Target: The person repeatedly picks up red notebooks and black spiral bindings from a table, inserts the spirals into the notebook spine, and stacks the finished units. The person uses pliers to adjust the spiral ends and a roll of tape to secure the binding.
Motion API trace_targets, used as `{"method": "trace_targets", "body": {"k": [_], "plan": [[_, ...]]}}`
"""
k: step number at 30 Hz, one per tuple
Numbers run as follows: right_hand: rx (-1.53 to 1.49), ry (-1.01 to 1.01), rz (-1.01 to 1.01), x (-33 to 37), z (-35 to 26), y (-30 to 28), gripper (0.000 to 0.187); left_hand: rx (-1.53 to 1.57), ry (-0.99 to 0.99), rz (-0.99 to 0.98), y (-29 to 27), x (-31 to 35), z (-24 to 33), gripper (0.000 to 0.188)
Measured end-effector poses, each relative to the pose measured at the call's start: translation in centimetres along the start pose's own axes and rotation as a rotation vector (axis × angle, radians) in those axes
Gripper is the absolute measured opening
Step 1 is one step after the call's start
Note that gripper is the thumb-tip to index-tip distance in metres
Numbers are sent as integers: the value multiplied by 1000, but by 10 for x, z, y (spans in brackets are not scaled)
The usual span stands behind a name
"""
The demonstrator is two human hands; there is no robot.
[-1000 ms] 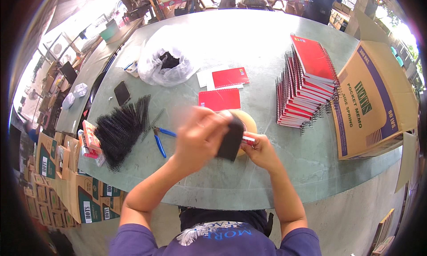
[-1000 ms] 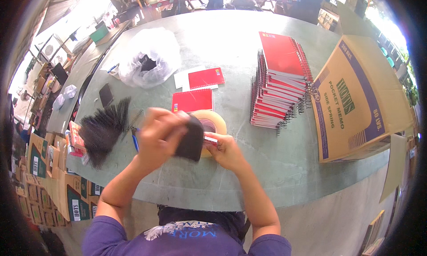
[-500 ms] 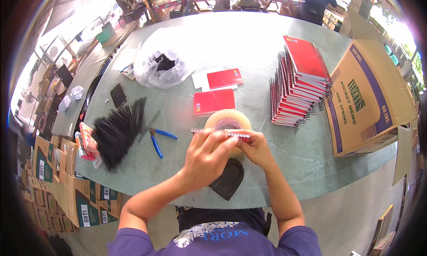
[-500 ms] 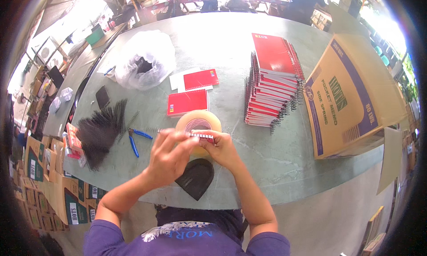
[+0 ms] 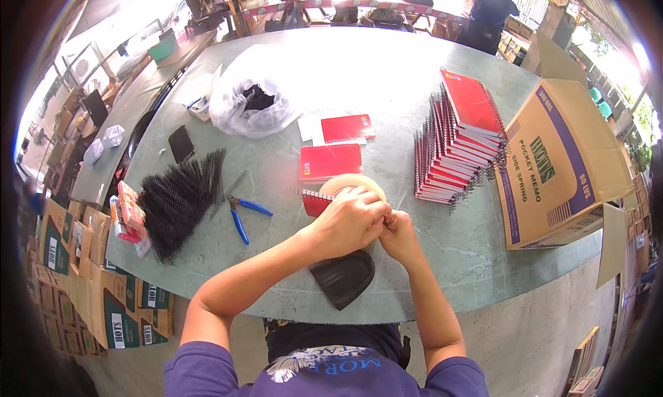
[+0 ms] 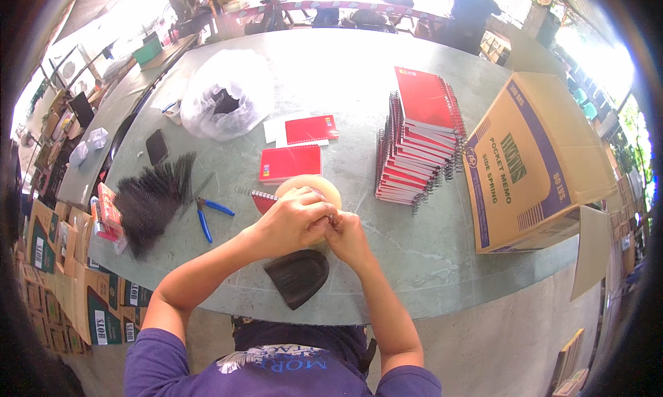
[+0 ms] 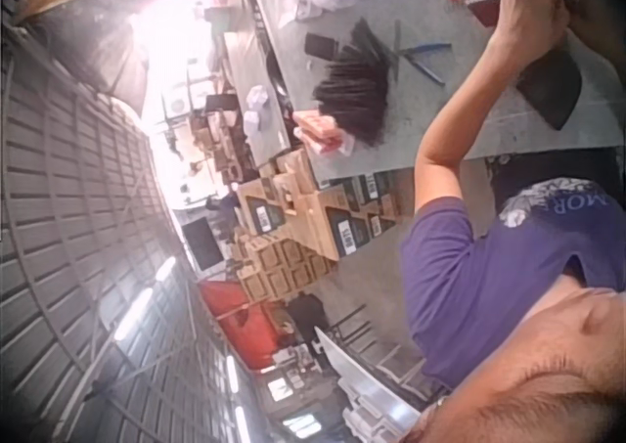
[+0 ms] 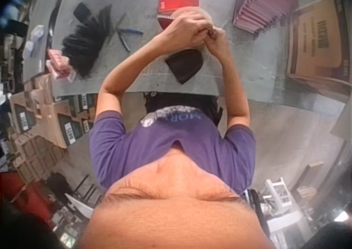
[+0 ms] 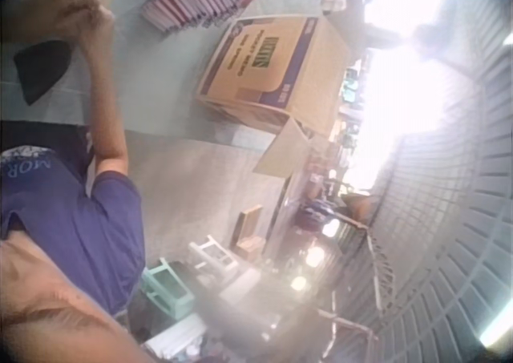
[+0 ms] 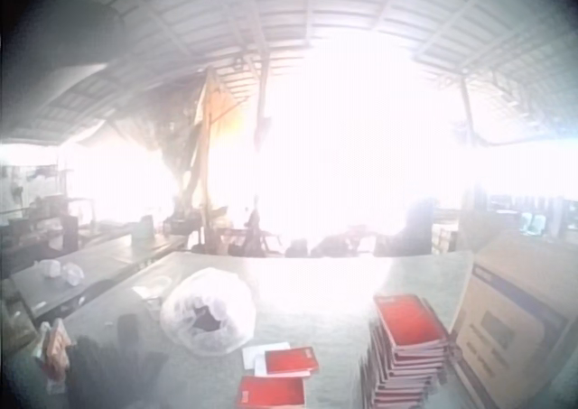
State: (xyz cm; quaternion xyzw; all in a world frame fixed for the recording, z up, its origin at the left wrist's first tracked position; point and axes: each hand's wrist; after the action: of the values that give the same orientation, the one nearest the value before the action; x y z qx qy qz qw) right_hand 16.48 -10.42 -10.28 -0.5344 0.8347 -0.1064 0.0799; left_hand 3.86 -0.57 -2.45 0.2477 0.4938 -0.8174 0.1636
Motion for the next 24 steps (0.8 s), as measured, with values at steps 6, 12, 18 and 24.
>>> {"method": "trace_targets", "body": {"k": [6, 12, 18, 24], "plan": [[-44, -31, -43, 1, 0, 0, 9, 3, 3, 5, 0, 1, 1, 13], [81, -34, 13, 12, -33, 3, 12, 46, -57, 12, 1, 2, -2, 11], [267, -159, 128, 14, -79, -19, 36, -125, 19, 284, -26, -15, 12, 21], [785, -658, 599, -26, -183, -132, 36, -392, 9, 589, -91, -10, 9, 30]]}}
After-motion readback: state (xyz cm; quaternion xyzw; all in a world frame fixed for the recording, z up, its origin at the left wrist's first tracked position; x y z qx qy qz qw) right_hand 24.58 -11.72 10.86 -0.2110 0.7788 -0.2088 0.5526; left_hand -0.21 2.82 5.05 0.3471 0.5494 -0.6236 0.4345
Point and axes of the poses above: each hand's wrist, its own x-axis away from the middle knuckle, its own y-axis out of the palm, z = x × y, and after that the axes turned 9 degrees about y, right-handed
